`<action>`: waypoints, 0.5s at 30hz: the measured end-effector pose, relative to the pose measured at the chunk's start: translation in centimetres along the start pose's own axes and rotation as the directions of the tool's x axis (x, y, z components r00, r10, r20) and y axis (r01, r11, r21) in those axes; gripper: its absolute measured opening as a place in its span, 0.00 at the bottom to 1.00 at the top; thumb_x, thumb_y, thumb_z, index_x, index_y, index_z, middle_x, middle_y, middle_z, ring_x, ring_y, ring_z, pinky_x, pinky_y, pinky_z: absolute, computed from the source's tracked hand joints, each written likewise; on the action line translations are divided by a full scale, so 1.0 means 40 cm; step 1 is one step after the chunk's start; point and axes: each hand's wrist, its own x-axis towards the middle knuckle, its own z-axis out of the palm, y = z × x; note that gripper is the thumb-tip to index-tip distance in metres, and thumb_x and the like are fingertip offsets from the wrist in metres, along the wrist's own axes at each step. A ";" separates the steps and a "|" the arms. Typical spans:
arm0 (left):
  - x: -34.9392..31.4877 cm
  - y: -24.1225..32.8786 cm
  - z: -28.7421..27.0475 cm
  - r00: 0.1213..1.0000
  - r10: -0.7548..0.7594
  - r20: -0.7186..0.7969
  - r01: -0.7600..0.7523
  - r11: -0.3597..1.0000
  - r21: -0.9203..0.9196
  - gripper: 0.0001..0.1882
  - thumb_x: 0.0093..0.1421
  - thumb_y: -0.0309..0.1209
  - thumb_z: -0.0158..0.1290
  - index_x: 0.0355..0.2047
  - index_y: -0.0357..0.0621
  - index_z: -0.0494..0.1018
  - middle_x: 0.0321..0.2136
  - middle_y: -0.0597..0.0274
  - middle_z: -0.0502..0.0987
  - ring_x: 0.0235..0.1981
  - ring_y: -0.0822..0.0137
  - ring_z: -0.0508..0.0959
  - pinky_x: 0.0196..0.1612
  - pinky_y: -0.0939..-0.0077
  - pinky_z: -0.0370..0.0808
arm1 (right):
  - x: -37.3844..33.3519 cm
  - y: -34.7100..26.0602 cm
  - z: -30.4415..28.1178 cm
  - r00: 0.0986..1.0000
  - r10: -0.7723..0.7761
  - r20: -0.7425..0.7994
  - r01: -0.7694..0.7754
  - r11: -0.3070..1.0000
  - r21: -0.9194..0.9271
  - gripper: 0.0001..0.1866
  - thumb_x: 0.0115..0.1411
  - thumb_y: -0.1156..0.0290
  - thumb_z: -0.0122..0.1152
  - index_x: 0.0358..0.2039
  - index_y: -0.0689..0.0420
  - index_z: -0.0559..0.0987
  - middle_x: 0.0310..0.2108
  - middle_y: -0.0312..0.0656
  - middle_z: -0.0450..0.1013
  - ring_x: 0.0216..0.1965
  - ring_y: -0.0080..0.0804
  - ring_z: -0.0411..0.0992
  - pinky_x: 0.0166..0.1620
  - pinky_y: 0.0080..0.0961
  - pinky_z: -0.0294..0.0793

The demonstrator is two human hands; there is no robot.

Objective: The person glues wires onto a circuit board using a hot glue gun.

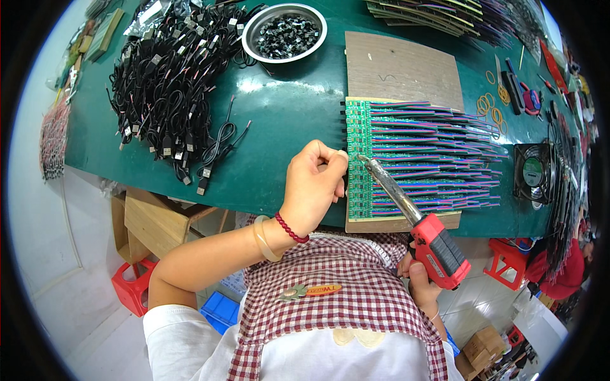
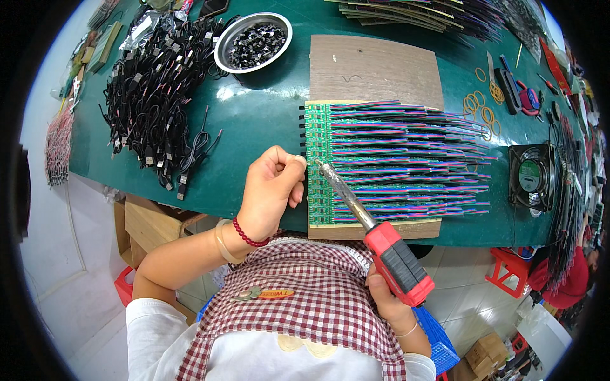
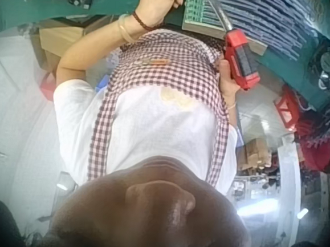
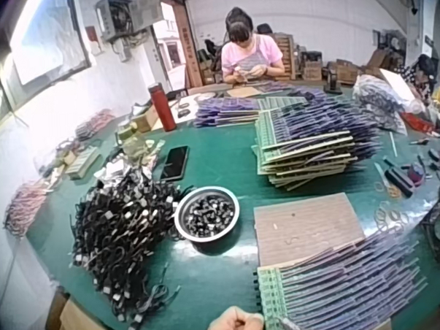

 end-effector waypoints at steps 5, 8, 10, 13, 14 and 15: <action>0.001 0.001 -0.001 1.000 -0.003 0.002 0.003 1.000 -0.009 0.07 0.57 0.28 0.49 0.24 0.41 0.63 0.19 0.66 0.69 0.14 0.80 0.66 0.15 0.88 0.62 | -0.006 0.013 -0.003 0.999 -0.012 -0.030 0.012 1.000 -0.004 0.24 0.55 0.63 0.57 0.47 0.65 0.65 0.18 0.41 0.65 0.19 0.25 0.61 0.26 0.22 0.63; -0.002 0.001 0.000 1.000 -0.009 -0.008 0.009 1.000 -0.010 0.07 0.57 0.28 0.49 0.24 0.42 0.63 0.18 0.67 0.68 0.14 0.80 0.66 0.15 0.87 0.63 | -0.002 0.001 -0.002 1.000 -0.008 -0.010 0.008 1.000 0.023 0.24 0.55 0.63 0.57 0.47 0.65 0.65 0.18 0.41 0.64 0.19 0.25 0.61 0.26 0.22 0.63; -0.001 0.000 -0.001 1.000 0.000 -0.004 0.000 1.000 -0.016 0.08 0.57 0.29 0.49 0.24 0.42 0.63 0.18 0.67 0.68 0.14 0.80 0.67 0.15 0.87 0.63 | -0.001 0.000 -0.001 1.000 -0.007 -0.007 0.007 1.000 0.023 0.24 0.55 0.63 0.57 0.47 0.65 0.65 0.18 0.40 0.64 0.19 0.25 0.61 0.26 0.22 0.63; 0.000 0.003 0.001 1.000 -0.006 -0.011 0.006 1.000 0.002 0.08 0.57 0.29 0.49 0.24 0.42 0.63 0.17 0.67 0.67 0.13 0.80 0.67 0.15 0.87 0.63 | 0.001 0.000 0.001 1.000 -0.011 -0.003 0.012 0.999 0.051 0.24 0.55 0.63 0.57 0.47 0.65 0.65 0.18 0.40 0.64 0.19 0.25 0.61 0.26 0.23 0.63; 0.001 0.003 0.001 1.000 -0.005 -0.011 0.005 1.000 0.002 0.08 0.57 0.29 0.49 0.24 0.42 0.63 0.17 0.67 0.67 0.13 0.80 0.67 0.15 0.87 0.63 | 0.000 0.001 0.001 1.000 -0.012 -0.003 0.012 0.999 0.051 0.24 0.55 0.63 0.57 0.47 0.65 0.65 0.18 0.40 0.64 0.19 0.25 0.61 0.26 0.23 0.63; 0.001 0.002 0.001 1.000 -0.007 -0.011 0.007 1.000 0.005 0.08 0.57 0.29 0.49 0.24 0.42 0.64 0.17 0.68 0.67 0.13 0.80 0.67 0.15 0.87 0.63 | 0.000 0.003 0.001 1.000 -0.018 -0.005 0.018 0.999 0.038 0.24 0.55 0.63 0.57 0.47 0.65 0.65 0.18 0.40 0.64 0.19 0.25 0.61 0.26 0.23 0.63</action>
